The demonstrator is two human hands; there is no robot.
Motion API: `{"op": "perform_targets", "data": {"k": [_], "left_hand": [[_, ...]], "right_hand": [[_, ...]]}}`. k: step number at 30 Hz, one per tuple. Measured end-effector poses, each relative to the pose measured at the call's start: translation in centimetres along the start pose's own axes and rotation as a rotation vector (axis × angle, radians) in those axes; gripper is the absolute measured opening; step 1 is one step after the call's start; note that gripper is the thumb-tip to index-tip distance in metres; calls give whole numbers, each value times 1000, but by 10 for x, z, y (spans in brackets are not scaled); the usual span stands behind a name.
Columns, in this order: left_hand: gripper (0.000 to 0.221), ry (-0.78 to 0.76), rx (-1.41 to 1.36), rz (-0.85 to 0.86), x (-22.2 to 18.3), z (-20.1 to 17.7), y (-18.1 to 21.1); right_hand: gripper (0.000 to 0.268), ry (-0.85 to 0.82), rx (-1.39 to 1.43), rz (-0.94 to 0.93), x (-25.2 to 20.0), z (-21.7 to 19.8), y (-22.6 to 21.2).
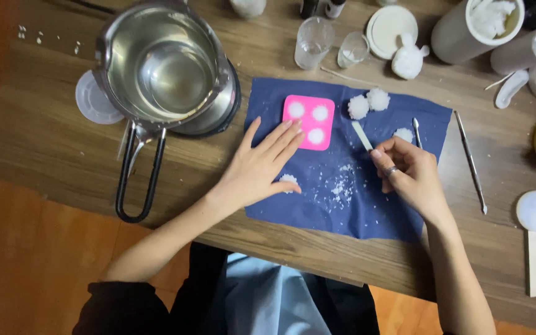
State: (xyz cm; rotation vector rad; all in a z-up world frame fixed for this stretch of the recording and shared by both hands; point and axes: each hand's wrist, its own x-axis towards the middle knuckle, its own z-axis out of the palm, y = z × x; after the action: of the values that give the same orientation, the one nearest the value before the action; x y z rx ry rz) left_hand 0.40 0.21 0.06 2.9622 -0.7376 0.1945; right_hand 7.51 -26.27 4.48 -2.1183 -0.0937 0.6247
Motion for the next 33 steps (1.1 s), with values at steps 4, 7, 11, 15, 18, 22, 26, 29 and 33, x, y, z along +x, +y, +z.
{"op": "perform_targets", "data": {"k": [4,7,11,15,18,22,26,29,33], "left_hand": [[104,-46,96,12,0,-3,0],[103,-46,120,33,1,-4,-1],[71,126,67,91,5,-13,-6],[85,28,118,94,37,-12,-4],[92,-34,29,95,69,-4,-4],[92,-166,-53,39,86,11,-4],[84,-23,-82,73,84,17,-6],[90,-165,-89,28,88,13,-1],[94,-130,-73,46,91,3,7]], "right_hand": [[3,-42,45,-40,7,3,-14],[3,-46,31,-44,7,-1,-4],[7,-19,-48,31,-12,-20,9],[7,30,24,108,-37,-34,32],[11,57,35,96,-50,-40,38],[12,119,99,115,-65,-39,43],[9,106,145,30,-70,-42,60],[11,149,97,76,-73,-44,54],[10,206,76,114,-84,-48,49]]}}
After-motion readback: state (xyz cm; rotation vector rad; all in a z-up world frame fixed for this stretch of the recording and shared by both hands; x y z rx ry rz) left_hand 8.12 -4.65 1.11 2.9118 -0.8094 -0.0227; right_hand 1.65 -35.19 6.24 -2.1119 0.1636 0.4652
